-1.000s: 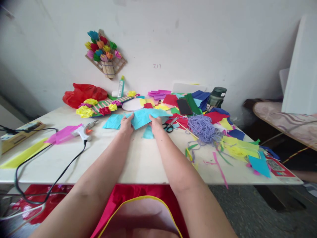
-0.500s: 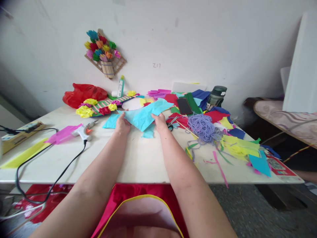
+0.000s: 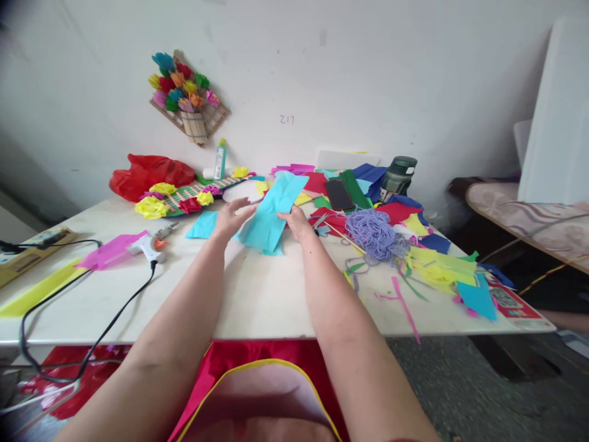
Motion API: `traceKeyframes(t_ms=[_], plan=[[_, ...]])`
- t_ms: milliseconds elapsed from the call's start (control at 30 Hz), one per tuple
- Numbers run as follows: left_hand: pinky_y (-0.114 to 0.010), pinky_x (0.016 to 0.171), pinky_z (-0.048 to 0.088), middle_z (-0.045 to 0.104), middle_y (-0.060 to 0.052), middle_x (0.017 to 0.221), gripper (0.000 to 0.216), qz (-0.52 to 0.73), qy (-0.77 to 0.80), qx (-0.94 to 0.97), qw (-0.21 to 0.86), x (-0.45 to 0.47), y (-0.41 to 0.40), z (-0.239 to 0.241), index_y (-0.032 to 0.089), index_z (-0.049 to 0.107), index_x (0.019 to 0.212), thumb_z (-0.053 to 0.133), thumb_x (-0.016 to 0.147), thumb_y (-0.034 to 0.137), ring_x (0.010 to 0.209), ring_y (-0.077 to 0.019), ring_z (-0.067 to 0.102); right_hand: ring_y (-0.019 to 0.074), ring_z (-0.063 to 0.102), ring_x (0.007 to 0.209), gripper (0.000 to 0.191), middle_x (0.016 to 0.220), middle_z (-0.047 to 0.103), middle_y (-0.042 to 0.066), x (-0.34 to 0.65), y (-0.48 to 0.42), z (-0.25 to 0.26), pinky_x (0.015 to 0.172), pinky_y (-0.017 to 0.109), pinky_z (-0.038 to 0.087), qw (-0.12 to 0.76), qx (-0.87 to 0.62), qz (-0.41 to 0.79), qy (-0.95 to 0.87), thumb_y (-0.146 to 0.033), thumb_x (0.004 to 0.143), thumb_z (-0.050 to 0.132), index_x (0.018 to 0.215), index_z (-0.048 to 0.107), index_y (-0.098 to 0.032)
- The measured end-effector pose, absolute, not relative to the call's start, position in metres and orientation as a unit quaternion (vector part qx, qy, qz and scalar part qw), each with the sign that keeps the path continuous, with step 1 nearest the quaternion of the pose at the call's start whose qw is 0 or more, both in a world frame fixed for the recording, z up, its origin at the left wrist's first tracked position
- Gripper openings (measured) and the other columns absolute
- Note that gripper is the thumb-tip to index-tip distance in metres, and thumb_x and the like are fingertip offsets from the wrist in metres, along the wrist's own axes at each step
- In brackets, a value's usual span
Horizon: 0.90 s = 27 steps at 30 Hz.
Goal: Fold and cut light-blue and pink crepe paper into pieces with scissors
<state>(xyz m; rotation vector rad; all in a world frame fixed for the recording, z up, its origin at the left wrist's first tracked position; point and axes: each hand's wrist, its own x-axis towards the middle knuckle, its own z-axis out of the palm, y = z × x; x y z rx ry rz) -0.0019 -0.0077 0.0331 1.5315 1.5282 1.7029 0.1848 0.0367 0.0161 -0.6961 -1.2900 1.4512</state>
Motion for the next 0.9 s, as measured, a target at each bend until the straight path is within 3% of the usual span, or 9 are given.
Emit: traceKeyframes(t_ms=[100, 200, 367, 533, 667, 767, 900], plan=[[-0.032, 0.078, 0.046, 0.068, -0.005, 0.081, 0.051, 0.536, 0.531, 0.582, 0.303, 0.006, -0.011, 0.034, 0.019, 0.067, 0.096, 0.079, 0.048, 0.033, 0.084, -0.0233, 0.062, 0.0191, 0.063, 0.080, 0.040, 0.085, 0.069, 0.003, 0.185, 0.036, 0.018, 0.071, 0.033, 0.050, 0.475, -0.271, 0.610, -0.574, -0.025, 0.054, 0.069, 0.093, 0.059, -0.018], [-0.033, 0.068, 0.049, 0.068, -0.005, 0.072, 0.044, 0.466, 0.516, 0.578, 0.427, 0.008, -0.016, 0.033, 0.016, 0.069, 0.084, 0.079, 0.045, 0.034, 0.074, -0.0246, 0.064, 0.0190, 0.063, 0.081, 0.041, 0.086, 0.069, 0.003, 0.184, 0.035, 0.020, 0.072, 0.033, 0.049, 0.455, -0.249, 0.608, -0.601, -0.024, 0.055, 0.069, 0.095, 0.060, -0.017], [-0.037, 0.070, 0.051, 0.070, -0.010, 0.079, 0.038, 0.445, 0.475, 0.518, 0.555, 0.012, -0.025, 0.031, 0.015, 0.070, 0.077, 0.081, 0.045, 0.030, 0.073, -0.0266, 0.065, 0.0165, 0.063, 0.079, 0.046, 0.090, 0.068, 0.002, 0.182, 0.032, 0.025, 0.074, 0.030, 0.049, 0.477, -0.227, 0.595, -0.605, -0.027, 0.059, 0.069, 0.103, 0.060, -0.018], [-0.038, 0.077, 0.050, 0.069, -0.010, 0.085, 0.044, 0.631, 0.391, 0.425, 0.517, 0.015, -0.018, 0.026, 0.012, 0.068, 0.085, 0.079, 0.048, 0.033, 0.081, -0.0254, 0.064, 0.0144, 0.063, 0.065, 0.049, 0.078, 0.068, -0.001, 0.180, 0.029, 0.027, 0.063, 0.028, 0.051, 0.464, -0.314, 0.609, -0.562, -0.034, 0.066, 0.065, 0.112, 0.056, -0.021], [-0.036, 0.076, 0.050, 0.069, -0.008, 0.080, 0.043, 0.722, 0.390, 0.364, 0.441, 0.012, -0.005, 0.017, 0.012, 0.066, 0.082, 0.079, 0.048, 0.036, 0.081, -0.0231, 0.064, 0.0149, 0.062, 0.055, 0.027, 0.062, 0.065, 0.000, 0.172, 0.023, 0.025, 0.054, 0.027, 0.050, 0.436, -0.341, 0.624, -0.551, -0.036, 0.068, 0.065, 0.088, 0.061, -0.018], [-0.035, 0.076, 0.050, 0.069, -0.006, 0.079, 0.042, 0.741, 0.401, 0.352, 0.408, 0.014, -0.001, 0.013, 0.012, 0.065, 0.080, 0.078, 0.049, 0.037, 0.083, -0.0226, 0.063, 0.0128, 0.059, 0.050, 0.016, 0.056, 0.062, -0.001, 0.164, 0.019, 0.025, 0.051, 0.024, 0.049, 0.462, -0.359, 0.613, -0.531, -0.029, 0.066, 0.066, 0.073, 0.059, -0.016], [-0.038, 0.079, 0.049, 0.068, -0.009, 0.088, 0.041, 0.728, 0.366, 0.351, 0.462, 0.022, -0.005, 0.013, 0.013, 0.065, 0.084, 0.078, 0.052, 0.034, 0.088, -0.0251, 0.062, 0.0102, 0.055, 0.046, 0.009, 0.051, 0.059, -0.004, 0.162, 0.016, 0.027, 0.050, 0.022, 0.046, 0.496, -0.366, 0.587, -0.525, -0.020, 0.065, 0.065, 0.069, 0.057, -0.016]])
